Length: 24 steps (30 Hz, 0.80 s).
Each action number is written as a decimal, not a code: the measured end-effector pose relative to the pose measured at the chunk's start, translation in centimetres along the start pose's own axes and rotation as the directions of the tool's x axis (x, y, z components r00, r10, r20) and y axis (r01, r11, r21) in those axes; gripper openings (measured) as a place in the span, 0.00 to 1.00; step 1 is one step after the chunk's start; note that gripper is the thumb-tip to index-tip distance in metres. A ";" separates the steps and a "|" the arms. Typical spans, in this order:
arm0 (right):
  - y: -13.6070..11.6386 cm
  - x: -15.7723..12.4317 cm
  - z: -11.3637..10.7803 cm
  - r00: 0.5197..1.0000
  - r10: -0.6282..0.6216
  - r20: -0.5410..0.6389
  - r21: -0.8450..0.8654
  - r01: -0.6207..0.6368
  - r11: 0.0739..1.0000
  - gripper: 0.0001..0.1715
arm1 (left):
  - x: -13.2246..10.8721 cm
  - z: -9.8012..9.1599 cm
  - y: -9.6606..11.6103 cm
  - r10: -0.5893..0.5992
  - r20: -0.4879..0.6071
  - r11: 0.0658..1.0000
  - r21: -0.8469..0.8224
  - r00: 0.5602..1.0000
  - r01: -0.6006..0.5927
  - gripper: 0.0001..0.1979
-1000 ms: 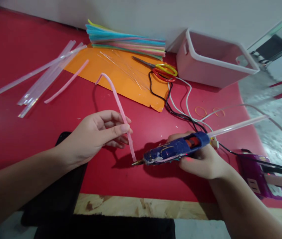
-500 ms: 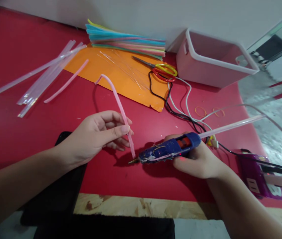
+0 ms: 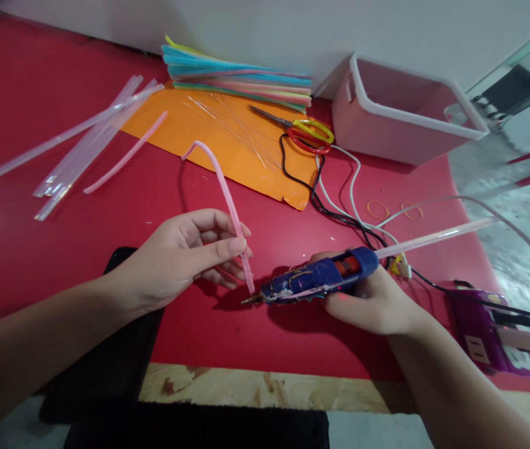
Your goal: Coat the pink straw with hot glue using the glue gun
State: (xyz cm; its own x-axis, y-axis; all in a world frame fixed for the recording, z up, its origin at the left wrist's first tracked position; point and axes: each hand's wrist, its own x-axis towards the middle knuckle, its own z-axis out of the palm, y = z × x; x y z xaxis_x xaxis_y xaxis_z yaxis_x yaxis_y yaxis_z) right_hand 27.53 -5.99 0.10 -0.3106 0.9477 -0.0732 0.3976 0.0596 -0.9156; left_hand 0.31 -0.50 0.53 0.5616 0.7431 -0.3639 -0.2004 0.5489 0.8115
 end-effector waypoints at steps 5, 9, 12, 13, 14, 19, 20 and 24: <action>0.2 0.0 0.0 1.000 -0.025 -0.008 0.008 0.025 1.000 0.05 | 0.0 0.0 0.0 -0.017 -0.004 1.000 0.011 1.000 0.017 0.08; 0.6 -0.2 -0.2 0.999 -0.023 -0.025 0.009 0.024 1.000 0.05 | 0.0 0.1 0.0 -0.018 0.001 1.000 0.010 1.000 0.018 0.09; 0.6 -0.3 -0.2 1.000 -0.015 -0.024 0.019 0.016 1.000 0.05 | -0.1 0.0 -0.1 -0.013 0.013 1.000 0.013 1.000 0.012 0.08; 0.6 -0.3 -0.1 1.000 -0.017 -0.026 0.026 0.018 1.000 0.05 | 0.0 0.0 -0.1 -0.011 0.018 1.000 0.014 1.000 0.011 0.07; 0.6 -0.3 -0.1 0.999 -0.018 -0.027 0.033 0.019 0.999 0.05 | 0.0 0.0 -0.1 -0.010 0.021 1.000 0.014 1.000 0.009 0.07; 0.5 -0.3 0.1 1.000 -0.014 -0.020 0.066 0.016 0.998 0.05 | 0.0 -0.1 -0.1 -0.012 0.029 1.000 0.016 0.999 0.012 0.07; 0.5 -0.3 0.1 1.000 -0.014 -0.017 0.072 0.015 0.997 0.05 | 0.0 -0.1 -0.1 -0.014 0.034 1.000 0.020 0.999 0.013 0.08; 0.6 -0.3 0.1 1.000 0.000 -0.016 0.064 0.001 0.998 0.05 | 0.0 0.0 -0.1 -0.006 0.041 0.999 0.047 0.999 0.005 0.08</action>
State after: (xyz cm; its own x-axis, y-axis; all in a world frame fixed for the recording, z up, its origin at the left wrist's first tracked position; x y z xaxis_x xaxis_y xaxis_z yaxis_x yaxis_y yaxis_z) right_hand 27.78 -6.32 -0.43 -0.2965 0.9527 -0.0667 0.3413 0.0405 -0.9391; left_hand 0.29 -0.52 0.44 0.5955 0.7231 -0.3500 -0.1601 0.5338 0.8303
